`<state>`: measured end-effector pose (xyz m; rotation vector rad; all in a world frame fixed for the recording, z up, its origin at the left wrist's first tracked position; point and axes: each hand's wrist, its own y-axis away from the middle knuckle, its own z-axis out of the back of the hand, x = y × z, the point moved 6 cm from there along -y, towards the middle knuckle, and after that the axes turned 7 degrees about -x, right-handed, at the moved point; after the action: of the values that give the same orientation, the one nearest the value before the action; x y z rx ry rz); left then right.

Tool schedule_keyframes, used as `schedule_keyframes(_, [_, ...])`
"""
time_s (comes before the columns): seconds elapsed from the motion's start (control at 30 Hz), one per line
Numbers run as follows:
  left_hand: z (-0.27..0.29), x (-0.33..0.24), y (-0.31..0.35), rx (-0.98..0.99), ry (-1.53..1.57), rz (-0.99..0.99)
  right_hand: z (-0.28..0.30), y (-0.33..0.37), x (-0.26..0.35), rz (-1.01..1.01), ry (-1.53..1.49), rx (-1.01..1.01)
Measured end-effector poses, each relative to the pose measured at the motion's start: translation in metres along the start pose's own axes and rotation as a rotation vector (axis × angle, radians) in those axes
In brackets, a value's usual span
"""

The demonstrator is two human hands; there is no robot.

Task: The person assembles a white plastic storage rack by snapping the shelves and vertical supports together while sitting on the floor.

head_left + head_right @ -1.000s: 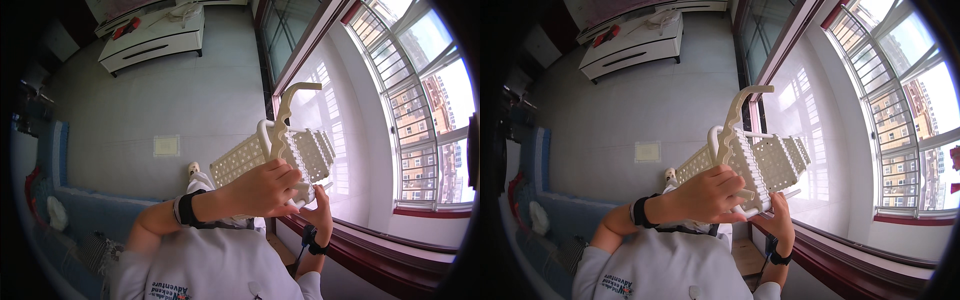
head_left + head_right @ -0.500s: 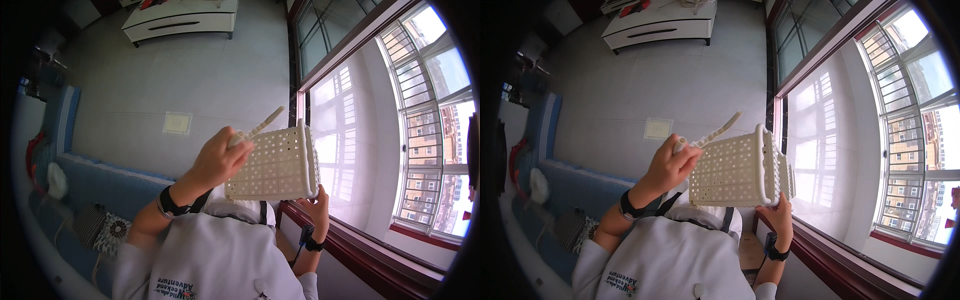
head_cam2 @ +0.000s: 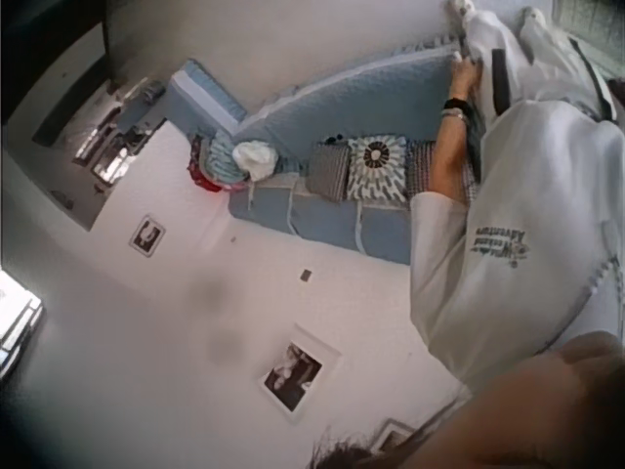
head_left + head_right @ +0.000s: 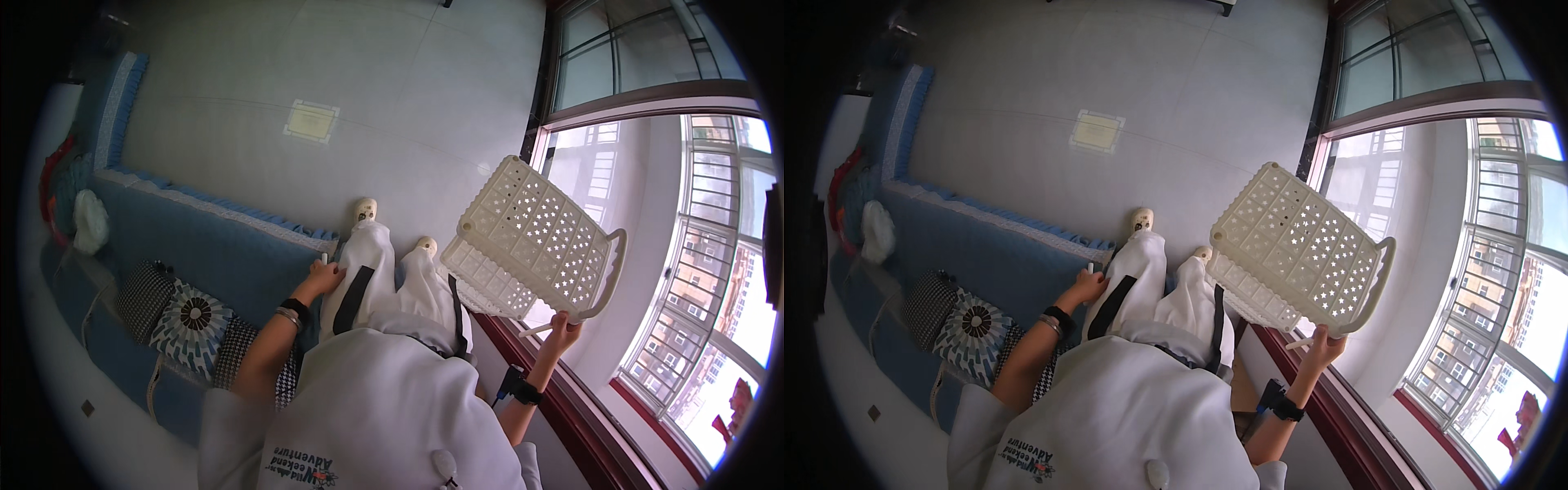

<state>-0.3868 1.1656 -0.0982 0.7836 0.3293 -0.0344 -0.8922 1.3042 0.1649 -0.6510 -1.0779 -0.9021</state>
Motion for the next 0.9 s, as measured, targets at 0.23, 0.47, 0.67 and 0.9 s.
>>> schedule_keyframes(0.23, [0.003,-0.007,0.01,-0.039,0.277,-0.31,-0.014,-0.015,0.036,0.145,-0.021,0.0])
schedule_keyframes(0.47, [0.084,-0.033,0.098,0.233,0.39,-0.368,-0.016,-0.013,0.067,0.237,-0.021,-0.094])
schedule_keyframes(0.67, [0.056,-0.009,0.1,0.173,0.093,-0.378,0.013,-0.031,0.023,0.29,-0.15,-0.31])
schedule_keyframes(0.9, [0.028,0.074,0.086,-0.298,-0.452,-0.05,0.038,-0.026,0.002,0.343,-0.132,-0.61])
